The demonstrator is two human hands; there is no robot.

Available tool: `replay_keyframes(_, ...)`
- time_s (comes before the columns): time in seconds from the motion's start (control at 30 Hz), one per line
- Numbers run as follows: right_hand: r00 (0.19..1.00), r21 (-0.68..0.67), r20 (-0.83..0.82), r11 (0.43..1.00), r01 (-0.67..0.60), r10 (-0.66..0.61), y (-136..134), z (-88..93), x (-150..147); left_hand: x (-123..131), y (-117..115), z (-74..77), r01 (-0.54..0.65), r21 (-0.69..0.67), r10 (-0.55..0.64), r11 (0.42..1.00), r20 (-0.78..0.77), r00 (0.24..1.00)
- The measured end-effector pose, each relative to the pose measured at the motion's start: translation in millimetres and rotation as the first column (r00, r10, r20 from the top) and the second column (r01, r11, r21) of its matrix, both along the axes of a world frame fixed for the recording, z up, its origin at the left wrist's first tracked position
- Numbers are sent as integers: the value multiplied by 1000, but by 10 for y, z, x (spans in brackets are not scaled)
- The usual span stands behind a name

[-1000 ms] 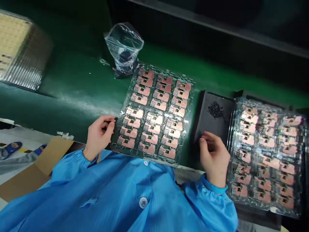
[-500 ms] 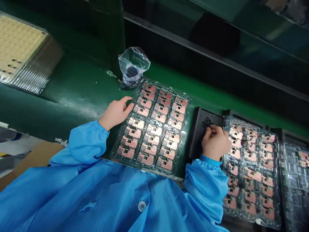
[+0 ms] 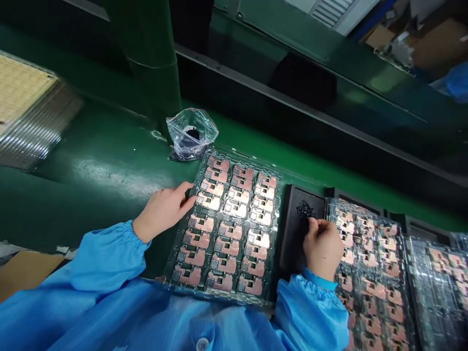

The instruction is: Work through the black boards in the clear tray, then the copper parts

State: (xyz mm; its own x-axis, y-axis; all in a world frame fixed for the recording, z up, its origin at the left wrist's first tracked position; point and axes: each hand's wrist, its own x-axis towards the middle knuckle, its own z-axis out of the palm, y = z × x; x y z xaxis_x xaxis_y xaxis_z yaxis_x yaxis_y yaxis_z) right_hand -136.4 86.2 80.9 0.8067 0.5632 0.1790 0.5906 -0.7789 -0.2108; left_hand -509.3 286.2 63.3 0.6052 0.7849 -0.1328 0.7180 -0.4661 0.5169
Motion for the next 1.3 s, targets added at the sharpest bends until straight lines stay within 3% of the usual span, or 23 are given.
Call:
replay_keyframes(0.1,998,16,-48,999,-28,29,-6,48,26,152,187,143,8,64,-8,998,-1,1000)
replay_keyframes(0.2,991,49,-119,997,-62,68,-4,74,25,463,393,215,13,149,-11,989,-14,1000)
replay_keyframes(0.37,975,128,-206,990,-60,86,-20,104,-27,901,527,111,1,236,19,972,-81,997)
replay_keyframes(0.57,956,272,-263,961,-57,131,-72,261,-144,897,500,40,19,268,2,963,-76,997)
replay_keyframes(0.67,916,440,-340,897,-46,213,-48,396,-310,877,548,65,44,253,-36,966,-39,999)
replay_keyframes(0.77,809,580,-470,814,-18,353,20,543,-531,875,536,153,71,226,-83,972,45,996)
replay_keyframes(0.87,636,630,-582,776,-43,507,133,654,-706,836,383,305,56,189,-88,980,166,982)
replay_keyframes(0.97,422,686,-638,724,-70,644,267,688,-805,737,107,428,80,-72,-49,994,362,931)
replay_keyframes(1.03,306,713,-650,697,-71,696,349,657,-862,675,-90,442,156,-323,11,934,462,887)
replay_keyframes(1.1,215,718,-667,692,-66,713,411,586,-926,645,-248,405,209,-456,54,865,498,865)
replay_keyframes(1.2,104,684,-718,725,-76,688,446,450,-1023,649,-382,310,250,-506,73,826,535,842)
replay_keyframes(1.3,75,628,-771,775,-73,632,429,361,-1087,668,-422,230,326,-538,79,777,597,798)
